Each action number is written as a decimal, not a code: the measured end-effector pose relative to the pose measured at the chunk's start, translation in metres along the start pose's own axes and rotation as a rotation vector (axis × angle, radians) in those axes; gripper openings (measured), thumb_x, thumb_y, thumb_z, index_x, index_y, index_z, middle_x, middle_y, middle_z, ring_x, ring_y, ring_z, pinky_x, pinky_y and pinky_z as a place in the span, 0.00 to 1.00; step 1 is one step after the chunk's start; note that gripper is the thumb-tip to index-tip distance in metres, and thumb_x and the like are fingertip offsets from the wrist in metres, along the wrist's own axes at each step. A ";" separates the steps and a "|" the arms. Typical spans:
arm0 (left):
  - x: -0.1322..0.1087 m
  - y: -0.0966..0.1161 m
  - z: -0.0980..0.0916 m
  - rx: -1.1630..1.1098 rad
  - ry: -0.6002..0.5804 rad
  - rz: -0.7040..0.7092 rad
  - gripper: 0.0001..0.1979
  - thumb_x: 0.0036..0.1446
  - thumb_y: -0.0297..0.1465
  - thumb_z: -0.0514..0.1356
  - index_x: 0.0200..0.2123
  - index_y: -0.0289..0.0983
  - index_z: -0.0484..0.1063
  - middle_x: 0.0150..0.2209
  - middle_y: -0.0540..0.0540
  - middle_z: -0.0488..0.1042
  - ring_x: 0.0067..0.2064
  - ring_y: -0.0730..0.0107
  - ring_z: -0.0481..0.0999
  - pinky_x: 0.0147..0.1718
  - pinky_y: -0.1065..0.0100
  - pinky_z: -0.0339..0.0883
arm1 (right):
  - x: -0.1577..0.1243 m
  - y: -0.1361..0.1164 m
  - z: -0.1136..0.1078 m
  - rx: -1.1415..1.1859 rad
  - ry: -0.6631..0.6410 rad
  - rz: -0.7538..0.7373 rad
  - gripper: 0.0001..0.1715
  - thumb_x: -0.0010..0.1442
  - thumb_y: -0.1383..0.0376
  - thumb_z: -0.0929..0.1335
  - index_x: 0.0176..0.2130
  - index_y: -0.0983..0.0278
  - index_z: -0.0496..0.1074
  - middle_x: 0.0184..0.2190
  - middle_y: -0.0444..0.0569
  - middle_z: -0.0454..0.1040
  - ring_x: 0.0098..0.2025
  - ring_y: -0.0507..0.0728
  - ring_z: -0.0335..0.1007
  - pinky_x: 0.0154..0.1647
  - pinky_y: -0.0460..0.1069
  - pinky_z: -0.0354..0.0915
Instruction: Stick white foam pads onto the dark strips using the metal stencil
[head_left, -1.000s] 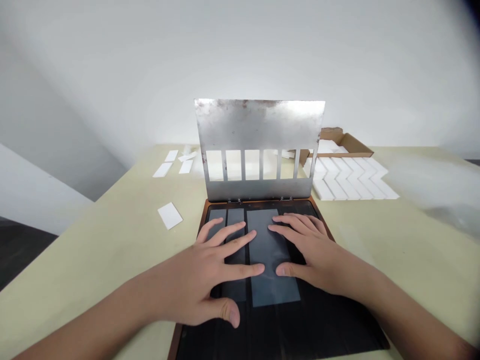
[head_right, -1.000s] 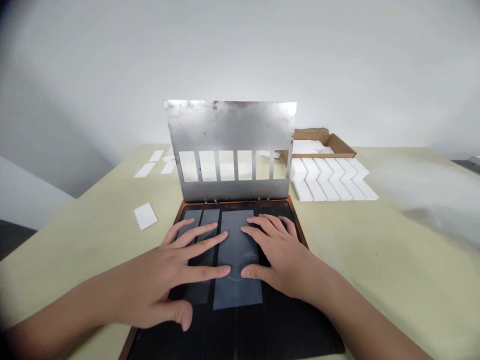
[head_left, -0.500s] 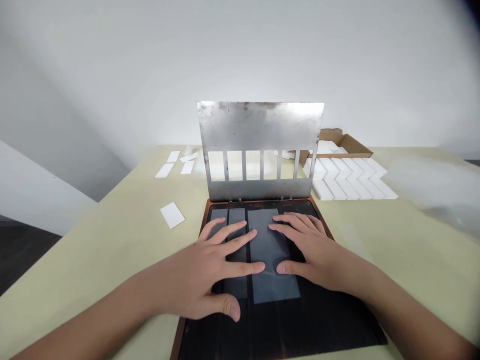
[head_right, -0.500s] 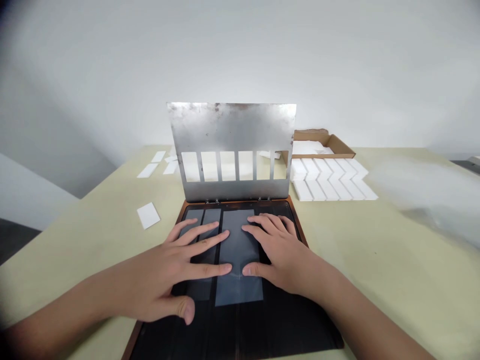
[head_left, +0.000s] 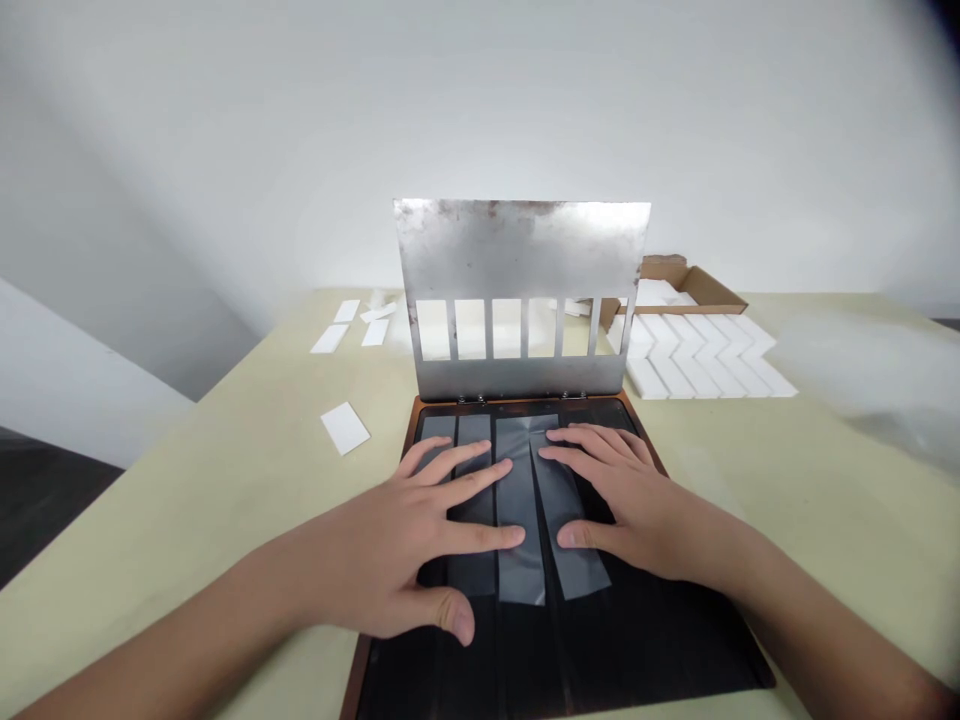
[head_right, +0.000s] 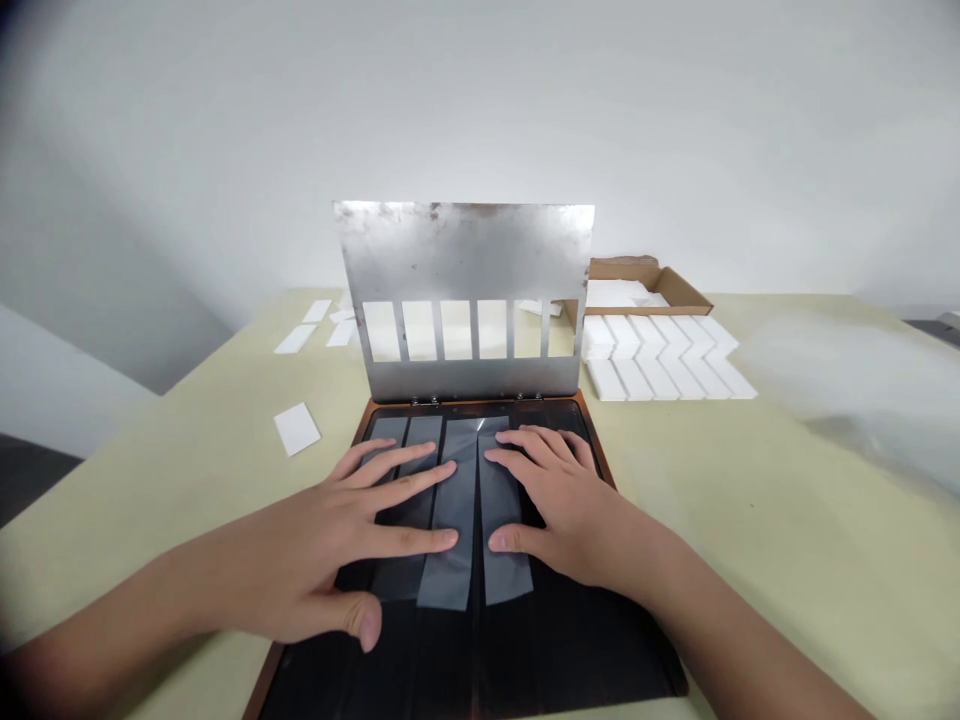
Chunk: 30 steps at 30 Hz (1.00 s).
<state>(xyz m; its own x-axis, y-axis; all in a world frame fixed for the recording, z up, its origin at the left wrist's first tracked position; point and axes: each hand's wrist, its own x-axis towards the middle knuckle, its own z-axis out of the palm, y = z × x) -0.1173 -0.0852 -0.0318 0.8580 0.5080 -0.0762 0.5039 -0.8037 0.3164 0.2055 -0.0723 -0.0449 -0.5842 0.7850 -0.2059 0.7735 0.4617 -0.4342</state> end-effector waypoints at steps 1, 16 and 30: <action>0.000 -0.001 -0.001 -0.004 0.002 0.005 0.40 0.61 0.60 0.66 0.73 0.64 0.58 0.79 0.47 0.44 0.77 0.23 0.49 0.69 0.22 0.45 | 0.000 0.001 0.000 0.004 0.004 -0.005 0.44 0.69 0.39 0.67 0.74 0.51 0.60 0.78 0.46 0.51 0.79 0.66 0.41 0.78 0.67 0.44; -0.001 0.002 -0.003 0.089 0.076 0.063 0.42 0.62 0.61 0.63 0.75 0.61 0.55 0.78 0.40 0.52 0.72 0.29 0.62 0.65 0.34 0.56 | -0.004 0.009 0.000 -0.018 0.092 -0.058 0.43 0.69 0.38 0.66 0.73 0.53 0.63 0.75 0.51 0.58 0.76 0.69 0.49 0.76 0.68 0.51; 0.001 -0.011 0.009 0.130 0.120 -0.022 0.37 0.69 0.56 0.60 0.75 0.50 0.58 0.77 0.41 0.55 0.75 0.34 0.55 0.71 0.36 0.47 | -0.001 0.006 0.002 -0.008 0.085 -0.060 0.47 0.66 0.33 0.66 0.73 0.52 0.64 0.77 0.47 0.53 0.78 0.68 0.42 0.77 0.67 0.51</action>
<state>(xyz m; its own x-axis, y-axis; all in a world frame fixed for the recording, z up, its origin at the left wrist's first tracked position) -0.1211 -0.0792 -0.0442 0.8324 0.5532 0.0342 0.5380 -0.8212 0.1903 0.2108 -0.0715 -0.0495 -0.6069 0.7879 -0.1044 0.7397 0.5119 -0.4368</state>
